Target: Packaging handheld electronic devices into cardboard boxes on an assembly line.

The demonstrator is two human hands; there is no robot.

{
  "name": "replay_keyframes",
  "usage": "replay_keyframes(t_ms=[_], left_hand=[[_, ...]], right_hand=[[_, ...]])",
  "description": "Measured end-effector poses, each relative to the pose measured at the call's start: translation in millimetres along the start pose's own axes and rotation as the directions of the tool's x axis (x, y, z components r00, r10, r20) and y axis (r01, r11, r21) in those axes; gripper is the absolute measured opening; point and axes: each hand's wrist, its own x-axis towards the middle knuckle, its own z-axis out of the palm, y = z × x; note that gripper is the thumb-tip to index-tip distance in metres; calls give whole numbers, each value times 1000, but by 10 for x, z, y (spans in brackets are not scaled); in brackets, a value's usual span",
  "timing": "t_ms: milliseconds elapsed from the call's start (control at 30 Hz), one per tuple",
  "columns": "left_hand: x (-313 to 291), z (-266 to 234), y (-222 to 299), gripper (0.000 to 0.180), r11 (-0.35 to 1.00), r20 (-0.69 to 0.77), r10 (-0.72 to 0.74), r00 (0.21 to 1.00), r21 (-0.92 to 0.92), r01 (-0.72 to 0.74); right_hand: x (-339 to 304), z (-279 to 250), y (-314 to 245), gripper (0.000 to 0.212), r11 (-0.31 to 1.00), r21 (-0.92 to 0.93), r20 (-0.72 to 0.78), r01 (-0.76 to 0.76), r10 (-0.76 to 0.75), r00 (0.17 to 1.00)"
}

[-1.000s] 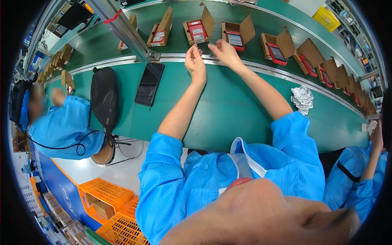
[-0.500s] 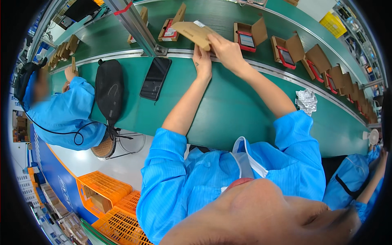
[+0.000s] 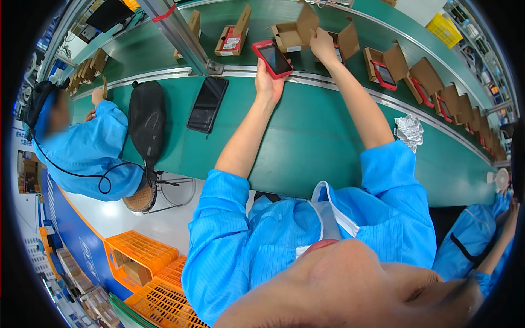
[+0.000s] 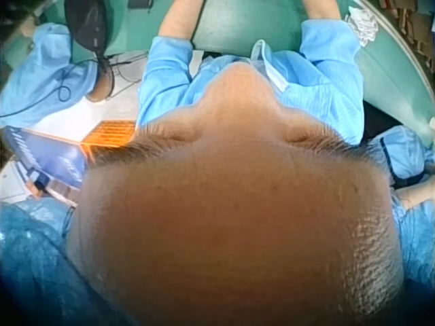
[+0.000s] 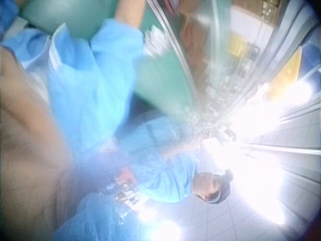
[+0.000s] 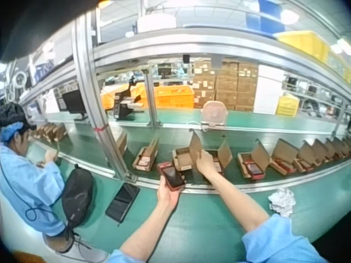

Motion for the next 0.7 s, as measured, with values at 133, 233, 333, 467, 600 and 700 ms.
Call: replay_keyframes(t_ms=[133,233,333,467,600,700], left_hand=[[-29,115,-4,39,990,-82,73,994,123,-63],[-41,-2,37,40,978,-145,85,986,199,-55],[-44,62,10,45,967,-154,72,985,254,-31],[-41,106,-58,54,920,-243,150,958,389,-45],[-37,112,-106,48,877,-317,255,913,474,-80],[-53,76,-15,36,948,-217,162,963,306,-90]], right_hand=[[-160,111,301,28,998,68,253,6,-23,967],[-569,-122,-78,20,972,217,22,91,-98,995],[-873,-466,-360,15,872,188,-121,453,-437,891],[-1005,-478,-317,22,633,-85,-53,769,-774,631],[-1014,-400,-289,23,610,-118,-23,783,-790,612],[-1081,-377,-312,25,778,-2,-80,628,-626,775]])
